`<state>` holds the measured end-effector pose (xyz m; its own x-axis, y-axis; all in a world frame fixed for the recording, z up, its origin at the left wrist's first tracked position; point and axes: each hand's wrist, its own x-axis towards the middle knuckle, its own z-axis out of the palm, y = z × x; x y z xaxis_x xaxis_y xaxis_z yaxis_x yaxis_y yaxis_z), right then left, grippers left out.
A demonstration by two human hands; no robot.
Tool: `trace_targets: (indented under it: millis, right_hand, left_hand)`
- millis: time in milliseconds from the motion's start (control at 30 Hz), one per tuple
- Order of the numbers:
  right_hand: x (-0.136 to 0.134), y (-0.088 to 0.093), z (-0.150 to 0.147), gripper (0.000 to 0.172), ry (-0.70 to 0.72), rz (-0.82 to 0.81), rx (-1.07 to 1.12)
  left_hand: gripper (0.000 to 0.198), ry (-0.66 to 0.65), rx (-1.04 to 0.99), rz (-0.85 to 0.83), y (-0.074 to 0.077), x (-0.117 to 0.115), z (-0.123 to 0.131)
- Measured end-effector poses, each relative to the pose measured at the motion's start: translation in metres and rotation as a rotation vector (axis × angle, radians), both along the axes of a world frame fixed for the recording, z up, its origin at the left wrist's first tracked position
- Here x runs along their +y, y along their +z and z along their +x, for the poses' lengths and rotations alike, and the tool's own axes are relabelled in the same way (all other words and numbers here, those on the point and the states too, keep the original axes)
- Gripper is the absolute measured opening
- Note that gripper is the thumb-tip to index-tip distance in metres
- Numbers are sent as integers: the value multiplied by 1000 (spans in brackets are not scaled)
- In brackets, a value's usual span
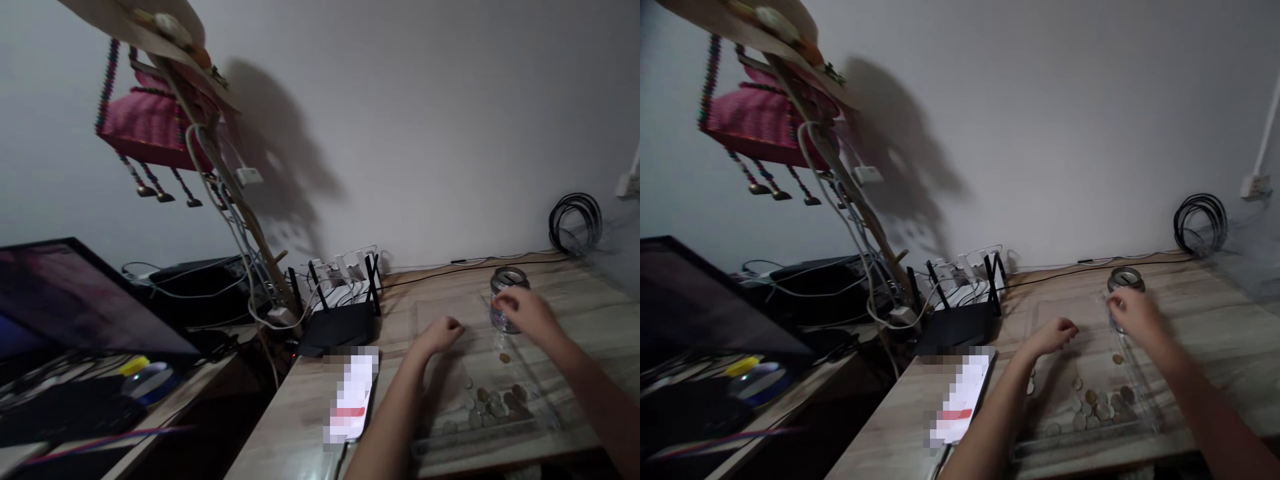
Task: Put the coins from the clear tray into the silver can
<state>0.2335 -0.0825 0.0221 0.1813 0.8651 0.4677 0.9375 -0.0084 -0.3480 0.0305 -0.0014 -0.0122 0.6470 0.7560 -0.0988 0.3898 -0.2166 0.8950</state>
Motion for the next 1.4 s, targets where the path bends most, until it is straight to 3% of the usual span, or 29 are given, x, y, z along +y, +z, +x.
trace_targets:
  millis: [67,133,200,267,400,500,600,700,833,1033,1167,1400]
  right_hand:
    - [-17,-19,-14,21,218,-186,-181]
    - [-28,-33,-22,16,275,-286,-348]
    - [-31,-38,-25,16,260,-357,-441]
    - [-31,-35,-25,19,241,-426,-470]
    - [-28,-24,-26,19,219,-467,-465]
    - [-33,-22,-28,16,237,-429,-452]
    - [-44,-28,-32,14,373,-516,-323]
    - [-52,-36,-37,18,549,-680,-117]
    - [-54,-41,-39,39,647,-628,-63]
    - [-49,-41,-35,31,589,-837,-39]
    - [-44,-44,-34,19,580,-879,-36]
    - [-37,-51,-36,13,537,-984,65]
  left_hand:
    - [13,-200,181,24,0,-6,1]
    - [8,-332,314,42,-2,-12,3]
    - [9,-383,381,89,-6,-20,4]
    - [14,-365,354,154,-13,-31,4]
    - [24,-195,180,288,-24,-56,0]
    - [20,-167,363,335,-19,-73,-2]
    - [8,-229,529,339,-8,-83,1]
    - [24,-218,520,387,-5,-92,7]
    - [28,-141,506,444,-10,-101,16]
    - [17,-117,511,356,-11,-110,19]
    - [13,-125,507,305,-11,-111,17]
    - [19,-128,494,238,-11,-114,21]
